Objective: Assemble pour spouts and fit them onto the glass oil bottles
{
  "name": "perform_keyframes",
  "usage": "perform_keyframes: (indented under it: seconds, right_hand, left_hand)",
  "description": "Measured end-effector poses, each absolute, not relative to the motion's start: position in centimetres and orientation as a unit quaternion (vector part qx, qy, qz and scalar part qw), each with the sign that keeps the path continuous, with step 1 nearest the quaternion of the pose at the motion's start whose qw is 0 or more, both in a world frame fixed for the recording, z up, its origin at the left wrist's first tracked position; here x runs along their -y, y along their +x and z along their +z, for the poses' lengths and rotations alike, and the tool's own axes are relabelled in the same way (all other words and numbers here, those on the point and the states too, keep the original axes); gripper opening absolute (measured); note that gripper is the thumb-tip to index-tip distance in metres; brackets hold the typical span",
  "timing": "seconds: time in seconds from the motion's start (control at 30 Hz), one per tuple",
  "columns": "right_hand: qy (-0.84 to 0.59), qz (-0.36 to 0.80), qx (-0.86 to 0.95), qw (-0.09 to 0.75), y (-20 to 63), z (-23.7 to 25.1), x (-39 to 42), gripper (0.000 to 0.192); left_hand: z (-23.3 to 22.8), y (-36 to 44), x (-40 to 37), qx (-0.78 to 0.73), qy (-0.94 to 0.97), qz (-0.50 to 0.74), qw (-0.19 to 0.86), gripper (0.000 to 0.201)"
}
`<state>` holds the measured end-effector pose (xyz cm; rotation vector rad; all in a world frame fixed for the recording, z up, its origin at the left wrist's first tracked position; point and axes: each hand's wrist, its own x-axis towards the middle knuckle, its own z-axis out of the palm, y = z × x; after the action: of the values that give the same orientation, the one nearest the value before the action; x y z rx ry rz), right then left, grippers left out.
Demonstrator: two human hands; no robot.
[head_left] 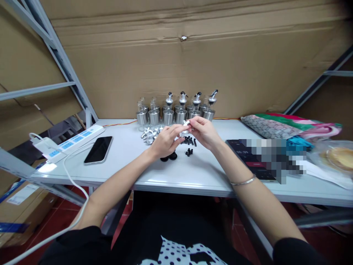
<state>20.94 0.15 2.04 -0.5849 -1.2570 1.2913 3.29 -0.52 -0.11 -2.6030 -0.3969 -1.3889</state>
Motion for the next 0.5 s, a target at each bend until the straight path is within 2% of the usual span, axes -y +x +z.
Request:
perform_keyframes:
  seconds: [0.4,0.5]
  right_hand:
    - [-0.287,0.547,0.56,0.552,21.4,1.6,-0.6,0.033]
    - [-0.355,0.458,0.624,0.525,21.9,1.2,-1.2,0.024]
  left_hand:
    - [-0.7,3.0,-0.2,0.208,-0.883,-0.418,0.055,0.033]
    - [-0.7,2.9,-0.2,0.241,-0.876,-0.411,0.068,0.033]
